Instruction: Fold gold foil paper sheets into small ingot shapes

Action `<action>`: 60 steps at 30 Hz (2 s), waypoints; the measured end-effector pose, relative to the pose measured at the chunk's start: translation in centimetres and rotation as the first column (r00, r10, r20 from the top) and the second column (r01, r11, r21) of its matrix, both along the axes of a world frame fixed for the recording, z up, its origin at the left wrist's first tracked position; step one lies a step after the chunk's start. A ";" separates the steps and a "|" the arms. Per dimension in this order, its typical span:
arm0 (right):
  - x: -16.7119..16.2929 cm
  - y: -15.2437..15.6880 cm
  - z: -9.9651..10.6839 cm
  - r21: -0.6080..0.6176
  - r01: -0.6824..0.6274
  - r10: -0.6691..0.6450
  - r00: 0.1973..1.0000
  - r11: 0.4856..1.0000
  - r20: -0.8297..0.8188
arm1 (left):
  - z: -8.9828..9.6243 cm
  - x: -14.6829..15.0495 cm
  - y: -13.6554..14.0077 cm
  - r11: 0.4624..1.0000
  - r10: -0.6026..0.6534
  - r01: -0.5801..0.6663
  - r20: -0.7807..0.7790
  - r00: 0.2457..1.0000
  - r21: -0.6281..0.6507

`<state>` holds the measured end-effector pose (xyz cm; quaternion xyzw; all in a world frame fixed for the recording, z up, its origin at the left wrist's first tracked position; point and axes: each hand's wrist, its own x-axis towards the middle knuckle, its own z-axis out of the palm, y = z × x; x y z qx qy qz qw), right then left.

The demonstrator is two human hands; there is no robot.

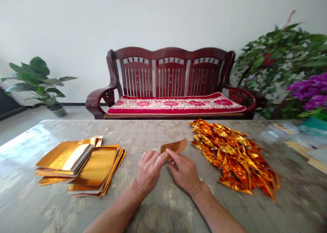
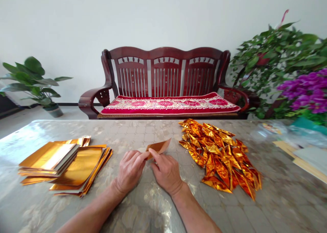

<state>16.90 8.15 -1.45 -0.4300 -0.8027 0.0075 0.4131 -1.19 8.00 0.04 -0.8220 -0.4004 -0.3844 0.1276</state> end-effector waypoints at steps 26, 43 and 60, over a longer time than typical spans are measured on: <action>0.9 0.4 1.2 -0.164 0.145 -0.100 0.962 0.976 0.254 | -0.4 -1.1 1.6 0.896 0.048 -0.141 -0.225 0.973 -0.420; 2.1 2.0 -0.2 -0.295 0.267 -0.220 0.958 0.917 0.183 | -0.9 -1.4 2.7 0.788 0.202 -0.229 -0.112 0.973 -0.572; 1.6 2.1 0.3 -0.235 0.365 -0.292 0.910 0.901 0.293 | -0.6 -0.8 3.2 0.751 0.278 -0.381 -0.266 0.923 -0.539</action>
